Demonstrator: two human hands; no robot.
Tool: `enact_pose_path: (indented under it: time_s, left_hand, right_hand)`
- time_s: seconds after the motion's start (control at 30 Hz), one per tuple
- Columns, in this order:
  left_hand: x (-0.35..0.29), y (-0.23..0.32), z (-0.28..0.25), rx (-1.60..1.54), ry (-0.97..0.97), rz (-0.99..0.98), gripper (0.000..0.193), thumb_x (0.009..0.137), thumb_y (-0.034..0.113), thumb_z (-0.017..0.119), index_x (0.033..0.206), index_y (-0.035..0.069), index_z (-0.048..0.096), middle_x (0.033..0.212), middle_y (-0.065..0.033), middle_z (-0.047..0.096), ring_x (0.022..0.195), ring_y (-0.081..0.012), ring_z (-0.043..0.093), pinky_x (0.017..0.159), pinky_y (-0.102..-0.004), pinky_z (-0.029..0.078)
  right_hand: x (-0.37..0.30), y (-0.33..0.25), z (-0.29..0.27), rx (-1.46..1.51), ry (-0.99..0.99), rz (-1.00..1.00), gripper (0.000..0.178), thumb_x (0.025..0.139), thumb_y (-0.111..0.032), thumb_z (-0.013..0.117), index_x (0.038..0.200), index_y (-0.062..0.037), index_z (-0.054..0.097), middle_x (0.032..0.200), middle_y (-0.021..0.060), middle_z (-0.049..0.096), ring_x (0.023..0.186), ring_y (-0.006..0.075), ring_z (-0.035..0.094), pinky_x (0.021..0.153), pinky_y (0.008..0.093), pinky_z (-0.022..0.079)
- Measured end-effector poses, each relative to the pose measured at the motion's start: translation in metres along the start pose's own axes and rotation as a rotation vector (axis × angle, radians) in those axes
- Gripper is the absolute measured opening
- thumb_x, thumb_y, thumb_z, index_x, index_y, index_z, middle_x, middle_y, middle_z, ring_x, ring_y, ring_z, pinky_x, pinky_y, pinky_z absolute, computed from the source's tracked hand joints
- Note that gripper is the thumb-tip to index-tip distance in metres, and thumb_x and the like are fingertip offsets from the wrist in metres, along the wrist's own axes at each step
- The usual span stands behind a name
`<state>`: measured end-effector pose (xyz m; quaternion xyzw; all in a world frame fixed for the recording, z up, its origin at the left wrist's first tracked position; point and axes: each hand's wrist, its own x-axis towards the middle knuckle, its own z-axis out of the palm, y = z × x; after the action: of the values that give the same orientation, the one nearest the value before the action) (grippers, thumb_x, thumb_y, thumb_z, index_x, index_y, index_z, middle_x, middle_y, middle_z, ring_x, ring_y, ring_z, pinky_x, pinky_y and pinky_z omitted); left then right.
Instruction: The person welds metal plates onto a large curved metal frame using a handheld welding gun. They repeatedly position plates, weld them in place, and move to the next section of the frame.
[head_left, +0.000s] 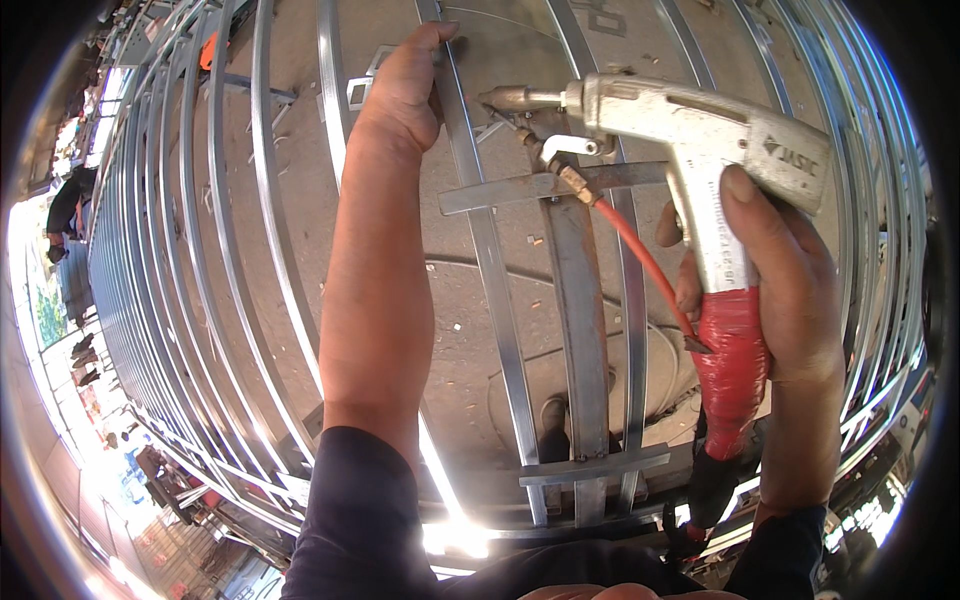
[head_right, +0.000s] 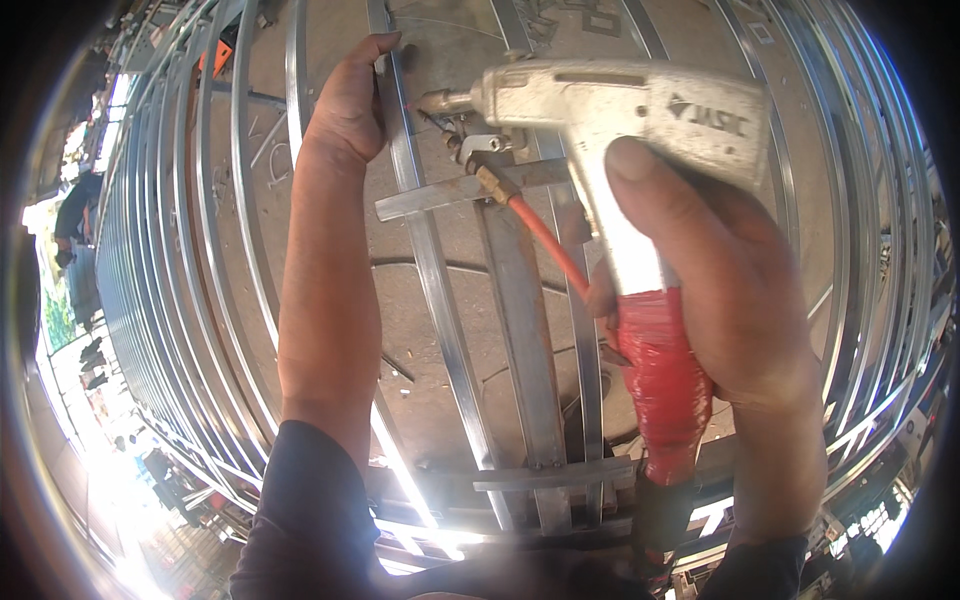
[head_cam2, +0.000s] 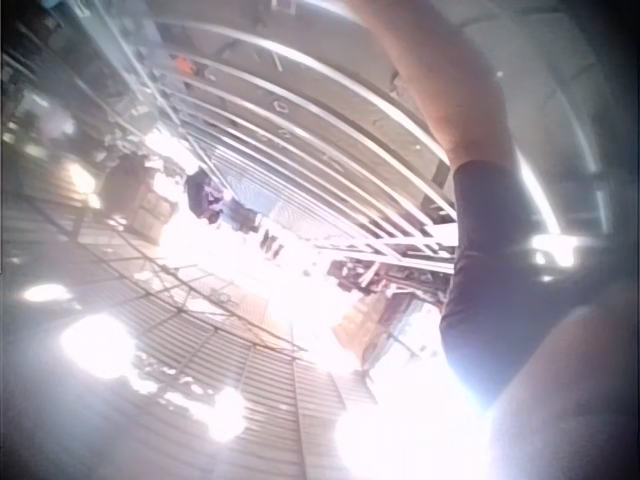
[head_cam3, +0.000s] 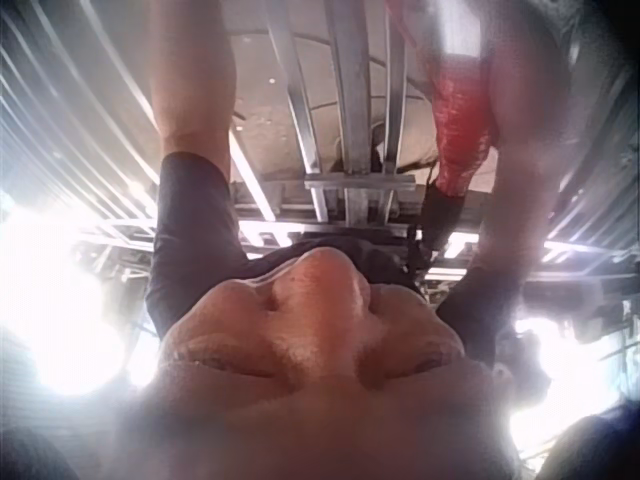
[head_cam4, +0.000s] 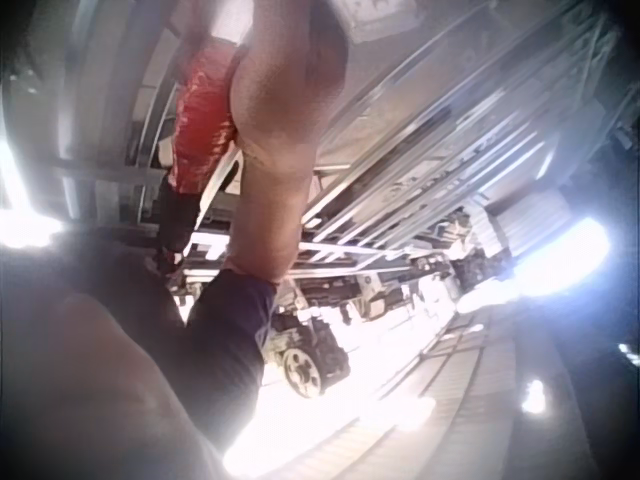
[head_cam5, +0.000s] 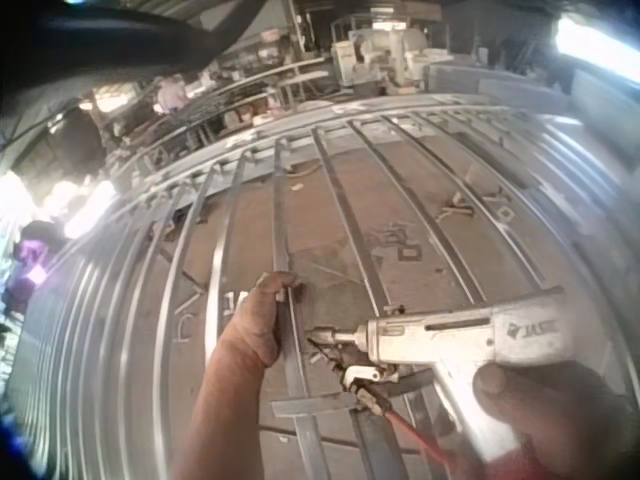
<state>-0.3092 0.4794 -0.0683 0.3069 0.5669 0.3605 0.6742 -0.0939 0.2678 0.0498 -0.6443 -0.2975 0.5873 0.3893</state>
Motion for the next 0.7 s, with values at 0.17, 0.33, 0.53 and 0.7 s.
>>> enact_pose_path:
  time_s: [0.17, 0.33, 0.53, 0.7]
  left_hand:
    - [0.004, -0.001, -0.002, -0.043, -0.052, 0.017, 0.033, 0.099, 0.032, 0.062, 0.112, 0.002, 0.064, 0.099, -0.0115, 0.071, 0.090, -0.0227, 0.070, 0.080, -0.0371, 0.058]
    - [0.016, -0.005, -0.010, -0.035, -0.103, 0.027, 0.036, 0.102, 0.033, 0.059, 0.117, 0.000, 0.062, 0.102, -0.0125, 0.071, 0.093, -0.0237, 0.070, 0.082, -0.0361, 0.057]
    - [0.006, -0.008, -0.022, -0.156, -0.367, 0.036, 0.036, 0.103, 0.033, 0.056, 0.117, 0.001, 0.061, 0.098, -0.0116, 0.070, 0.086, -0.0251, 0.069, 0.075, -0.0391, 0.057]
    - [-0.004, -0.003, -0.014, -0.126, -0.385, 0.030, 0.035, 0.104, 0.032, 0.053, 0.117, 0.001, 0.062, 0.096, -0.0119, 0.070, 0.079, -0.0242, 0.067, 0.069, -0.0388, 0.056]
  right_hand:
    - [0.002, 0.001, 0.006, 0.025, -0.063, 0.056, 0.041, 0.105, -0.033, 0.052, 0.119, 0.0044, 0.062, 0.090, 0.0135, 0.069, 0.058, 0.0139, 0.066, 0.051, 0.0270, 0.055]
    - [0.001, 0.005, 0.007, 0.006, -0.066, 0.031, 0.042, 0.105, -0.035, 0.052, 0.118, 0.0035, 0.063, 0.089, 0.0118, 0.069, 0.057, 0.0134, 0.065, 0.051, 0.0273, 0.055]
    - [0.002, 0.006, 0.008, -0.026, -0.061, 0.012, 0.045, 0.104, -0.039, 0.054, 0.114, 0.0034, 0.064, 0.086, 0.0111, 0.068, 0.054, 0.0130, 0.063, 0.049, 0.0277, 0.053]
    - [0.002, -0.003, 0.009, -0.062, -0.085, 0.026, 0.047, 0.103, -0.043, 0.054, 0.100, 0.0017, 0.067, 0.067, 0.0086, 0.065, 0.050, 0.0139, 0.060, 0.047, 0.0266, 0.049]
